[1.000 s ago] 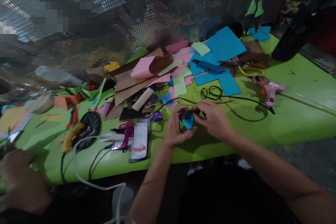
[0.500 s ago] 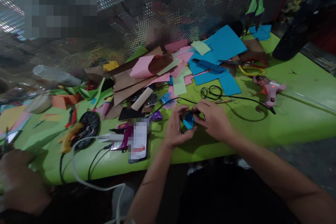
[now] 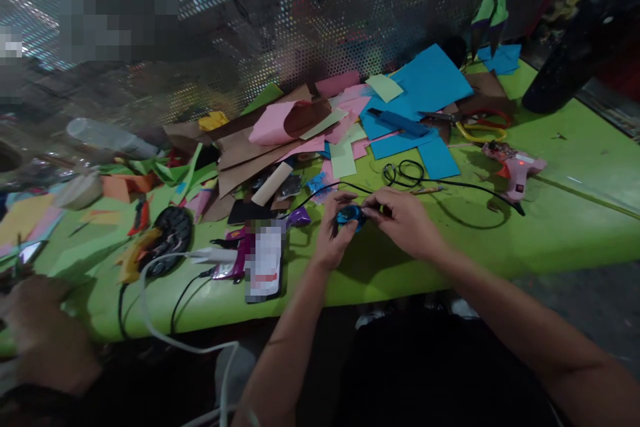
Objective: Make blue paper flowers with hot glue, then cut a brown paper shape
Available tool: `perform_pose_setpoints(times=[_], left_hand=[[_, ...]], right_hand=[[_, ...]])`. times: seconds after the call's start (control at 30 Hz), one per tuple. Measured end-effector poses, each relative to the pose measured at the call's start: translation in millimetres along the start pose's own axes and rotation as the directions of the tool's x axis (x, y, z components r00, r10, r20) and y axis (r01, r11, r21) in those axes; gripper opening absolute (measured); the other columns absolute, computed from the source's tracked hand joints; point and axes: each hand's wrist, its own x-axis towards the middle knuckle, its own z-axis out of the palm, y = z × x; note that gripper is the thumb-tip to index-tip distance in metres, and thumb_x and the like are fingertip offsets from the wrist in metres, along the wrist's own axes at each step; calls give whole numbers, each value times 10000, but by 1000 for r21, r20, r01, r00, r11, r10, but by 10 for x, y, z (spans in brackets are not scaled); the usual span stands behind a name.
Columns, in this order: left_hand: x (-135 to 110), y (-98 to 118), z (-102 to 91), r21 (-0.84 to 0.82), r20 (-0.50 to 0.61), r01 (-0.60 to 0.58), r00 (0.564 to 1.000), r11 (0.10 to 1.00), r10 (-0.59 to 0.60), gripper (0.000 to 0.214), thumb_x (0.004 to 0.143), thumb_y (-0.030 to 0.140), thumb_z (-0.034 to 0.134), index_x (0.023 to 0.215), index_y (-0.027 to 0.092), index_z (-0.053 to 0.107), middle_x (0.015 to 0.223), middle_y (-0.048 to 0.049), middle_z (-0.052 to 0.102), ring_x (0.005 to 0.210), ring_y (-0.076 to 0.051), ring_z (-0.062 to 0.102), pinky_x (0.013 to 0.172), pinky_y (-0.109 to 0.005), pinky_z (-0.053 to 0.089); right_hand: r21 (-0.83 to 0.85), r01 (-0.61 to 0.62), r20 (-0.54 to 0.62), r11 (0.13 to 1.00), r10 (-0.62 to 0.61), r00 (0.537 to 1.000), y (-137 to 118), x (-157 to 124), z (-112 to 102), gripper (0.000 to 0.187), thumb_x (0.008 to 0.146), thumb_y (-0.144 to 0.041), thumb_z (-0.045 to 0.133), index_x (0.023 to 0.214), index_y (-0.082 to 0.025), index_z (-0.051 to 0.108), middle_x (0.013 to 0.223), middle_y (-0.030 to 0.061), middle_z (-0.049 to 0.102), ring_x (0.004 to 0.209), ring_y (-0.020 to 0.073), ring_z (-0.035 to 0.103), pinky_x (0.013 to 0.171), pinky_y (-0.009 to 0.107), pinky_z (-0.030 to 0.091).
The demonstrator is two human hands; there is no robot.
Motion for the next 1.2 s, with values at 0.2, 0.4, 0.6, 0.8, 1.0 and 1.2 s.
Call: perform_pose_setpoints(times=[0.2,0.4,0.6,0.8,1.0,1.2], left_hand=[[-11,-112,-30,-105,-63,56,996,993,-63,485,875,622,611,1175,241,599,1119,-68,605,992,-215,617,858,-344,518],[-14,-175,-31,-247,-75,74,993,966,-95,499,871,625,622,1180,234,592,1028,-57,623,933,-193,623,839,-338,523],[29,-120,-29,-345,-78,58,993,937,-90,541,827,657,657,1143,225,578,863,-35,630,808,-182,614,741,-327,511],[90,36,-20,-405,-79,-4,996,914,-31,514,809,641,683,1084,221,573,743,14,593,653,-142,567,618,-276,456],[68,118,25,-473,-43,35,997,880,-63,535,808,662,652,1088,218,552,732,14,592,672,-161,602,662,-314,491],[55,100,21,-551,-42,82,991,830,-125,515,791,623,669,1090,229,528,784,7,607,706,-174,636,682,-321,509]], right_hand=[[105,37,-63,994,-31,998,26,-12,-44,108,939,-176,615,909,-215,711,896,31,718,816,177,653,733,296,467],[139,56,-63,989,-48,997,43,-5,-32,104,932,-187,617,915,-211,717,873,27,711,828,181,652,741,298,467],[81,47,-132,996,-36,991,143,-28,-111,94,937,-220,627,934,-196,718,877,35,701,817,174,632,738,293,460],[-9,46,-179,999,-47,983,119,-192,-346,125,947,-206,615,992,-201,732,892,37,702,819,166,624,703,268,462],[-11,151,-119,988,-151,981,-116,-204,-234,166,956,-186,618,1062,-222,741,984,62,703,875,170,644,712,270,498],[-88,310,-63,947,-316,947,-178,-156,-16,247,976,-184,581,1166,-252,724,1034,72,681,967,185,668,795,297,541]])
